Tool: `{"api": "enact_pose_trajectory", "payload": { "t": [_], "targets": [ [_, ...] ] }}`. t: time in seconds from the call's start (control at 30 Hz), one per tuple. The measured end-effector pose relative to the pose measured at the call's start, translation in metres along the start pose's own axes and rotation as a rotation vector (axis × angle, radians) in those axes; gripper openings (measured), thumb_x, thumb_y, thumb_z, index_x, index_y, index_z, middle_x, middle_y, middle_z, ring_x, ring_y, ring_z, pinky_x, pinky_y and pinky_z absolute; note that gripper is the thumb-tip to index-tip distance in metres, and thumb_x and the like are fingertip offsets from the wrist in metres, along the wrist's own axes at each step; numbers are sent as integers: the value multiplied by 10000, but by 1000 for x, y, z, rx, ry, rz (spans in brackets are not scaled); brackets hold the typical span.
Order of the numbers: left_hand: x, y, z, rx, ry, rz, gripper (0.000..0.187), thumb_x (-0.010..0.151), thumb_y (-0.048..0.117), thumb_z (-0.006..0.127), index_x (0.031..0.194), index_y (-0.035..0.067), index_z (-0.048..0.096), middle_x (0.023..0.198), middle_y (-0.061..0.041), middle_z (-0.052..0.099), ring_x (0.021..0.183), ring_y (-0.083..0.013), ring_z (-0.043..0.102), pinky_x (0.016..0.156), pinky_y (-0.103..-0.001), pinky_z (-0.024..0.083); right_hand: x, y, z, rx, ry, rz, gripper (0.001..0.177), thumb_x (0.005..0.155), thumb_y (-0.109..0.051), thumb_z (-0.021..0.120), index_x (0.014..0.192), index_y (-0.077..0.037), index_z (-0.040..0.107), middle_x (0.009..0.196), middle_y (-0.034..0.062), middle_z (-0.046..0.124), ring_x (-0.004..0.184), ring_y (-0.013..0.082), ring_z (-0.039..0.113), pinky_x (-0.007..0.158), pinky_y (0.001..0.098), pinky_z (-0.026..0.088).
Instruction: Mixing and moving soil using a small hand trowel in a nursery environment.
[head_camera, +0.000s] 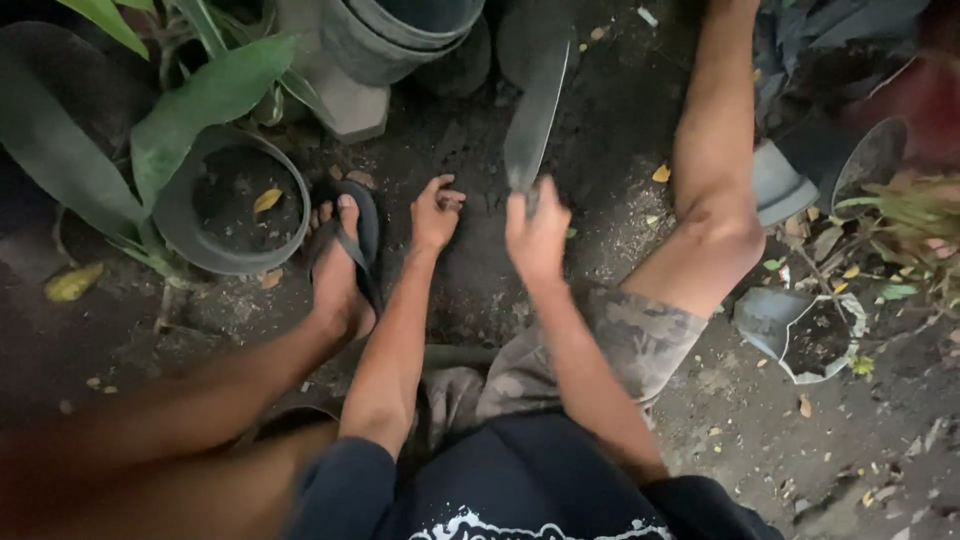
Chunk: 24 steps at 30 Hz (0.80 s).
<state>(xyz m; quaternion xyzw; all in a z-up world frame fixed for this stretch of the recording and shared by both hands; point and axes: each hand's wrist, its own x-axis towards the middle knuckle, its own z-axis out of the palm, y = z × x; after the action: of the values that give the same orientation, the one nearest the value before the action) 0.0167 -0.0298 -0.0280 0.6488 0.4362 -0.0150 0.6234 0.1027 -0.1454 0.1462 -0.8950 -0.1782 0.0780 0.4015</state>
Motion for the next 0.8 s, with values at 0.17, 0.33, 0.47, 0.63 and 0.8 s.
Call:
{"api": "enact_pose_trajectory", "payload": {
  "t": [0.17,0.33,0.47,0.63,0.8],
  "targets": [
    [0,-6,-4,27,-30,45,486,907,-21,510,1391,6,546,1033,-160,779,971,-293,746,908,-465,582,-60,150,66,-357,-647,563,321,962,-346,600,1043,-53,701,766,139,713,652,301,708,551,479,547],
    [-2,-7,0,-5,-21,57,464,908,-5,506,1368,18,563,1020,-142,774,968,-287,734,897,-468,582,-17,40,21,-334,-378,384,318,934,-334,646,1070,-47,676,849,280,719,850,495,726,714,629,545],
    [-10,-2,1,51,8,90,416,927,-33,540,1333,17,614,996,-176,761,983,-353,716,883,-506,573,-23,42,23,-214,-198,296,314,969,-201,602,1157,50,626,874,322,700,847,511,715,696,599,537],
    [-9,-4,-2,125,-16,72,434,913,45,545,1342,77,607,1015,-112,773,1011,-312,722,903,-454,583,-51,146,52,-496,-627,559,310,910,-341,652,976,-53,744,872,200,762,889,407,764,729,551,598],
    [-30,21,4,509,51,355,490,927,193,661,1404,91,618,1290,-170,600,1193,-393,574,1021,-522,496,-10,60,-9,-322,-401,502,251,931,-251,677,1049,-31,705,846,249,721,874,449,735,708,562,526]
  ]
}}
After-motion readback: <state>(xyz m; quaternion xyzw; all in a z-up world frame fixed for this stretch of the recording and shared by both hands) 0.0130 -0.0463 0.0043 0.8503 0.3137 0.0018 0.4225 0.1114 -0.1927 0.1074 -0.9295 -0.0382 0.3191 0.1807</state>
